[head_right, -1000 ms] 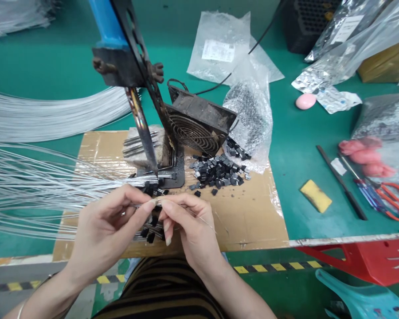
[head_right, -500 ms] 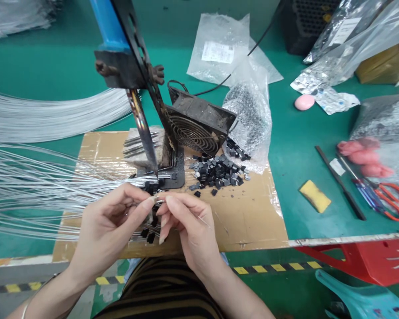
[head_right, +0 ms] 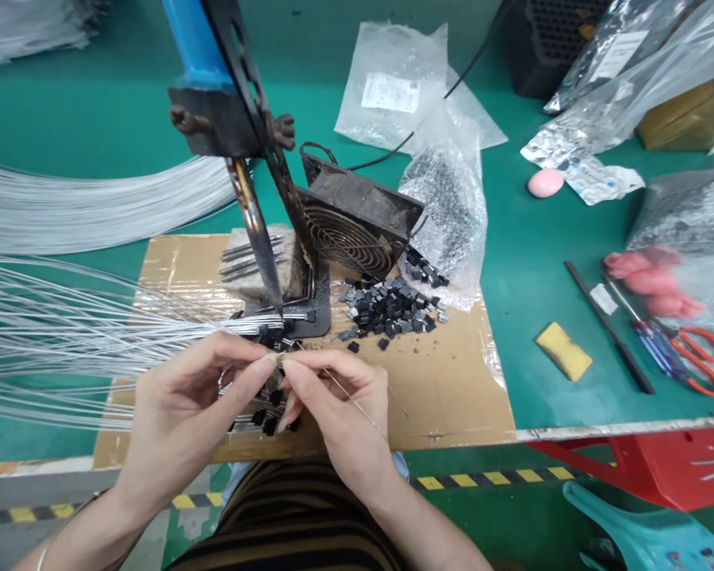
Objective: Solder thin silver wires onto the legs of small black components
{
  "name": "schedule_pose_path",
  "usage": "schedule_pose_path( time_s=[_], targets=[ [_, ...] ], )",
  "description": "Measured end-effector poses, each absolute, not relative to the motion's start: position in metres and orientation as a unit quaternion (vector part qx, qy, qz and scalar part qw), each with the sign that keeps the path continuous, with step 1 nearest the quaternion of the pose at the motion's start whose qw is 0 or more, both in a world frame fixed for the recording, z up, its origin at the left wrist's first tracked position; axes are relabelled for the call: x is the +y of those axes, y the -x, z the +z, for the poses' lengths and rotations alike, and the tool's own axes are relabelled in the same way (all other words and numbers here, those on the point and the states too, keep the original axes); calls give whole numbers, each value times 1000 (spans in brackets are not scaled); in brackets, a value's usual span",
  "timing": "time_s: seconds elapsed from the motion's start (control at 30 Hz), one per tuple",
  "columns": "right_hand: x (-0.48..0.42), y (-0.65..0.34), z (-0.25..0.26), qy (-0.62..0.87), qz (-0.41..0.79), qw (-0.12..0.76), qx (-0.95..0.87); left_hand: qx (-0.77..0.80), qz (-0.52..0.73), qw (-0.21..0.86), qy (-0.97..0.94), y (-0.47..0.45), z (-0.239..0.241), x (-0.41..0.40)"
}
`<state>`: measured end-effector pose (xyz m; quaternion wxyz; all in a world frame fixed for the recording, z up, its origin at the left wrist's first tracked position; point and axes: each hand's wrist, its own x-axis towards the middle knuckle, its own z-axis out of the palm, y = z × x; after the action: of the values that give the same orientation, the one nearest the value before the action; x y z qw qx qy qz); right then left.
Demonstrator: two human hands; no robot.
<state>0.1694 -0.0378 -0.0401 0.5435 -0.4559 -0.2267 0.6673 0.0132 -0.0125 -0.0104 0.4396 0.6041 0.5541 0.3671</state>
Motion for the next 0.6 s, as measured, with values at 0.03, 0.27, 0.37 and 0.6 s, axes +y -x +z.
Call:
schedule_pose_path(
  time_s=[0.03, 0.27, 0.37, 0.6],
  targets=[
    [-38, -170, -40, 457, 667, 543, -226, 553, 367, 439, -606, -13, -10, -12],
    [-40, -172, -44, 449, 667, 543, -243, 568, 356, 427, -607, -14, -13, -14],
    [-41, -173, -44, 446, 667, 544, -246, 569, 356, 405, -621, -14, -13, -16],
    [-38, -173, -41, 439, 680, 544, -220, 558, 361, 381, -642, -17, -14, -16]
  ],
)
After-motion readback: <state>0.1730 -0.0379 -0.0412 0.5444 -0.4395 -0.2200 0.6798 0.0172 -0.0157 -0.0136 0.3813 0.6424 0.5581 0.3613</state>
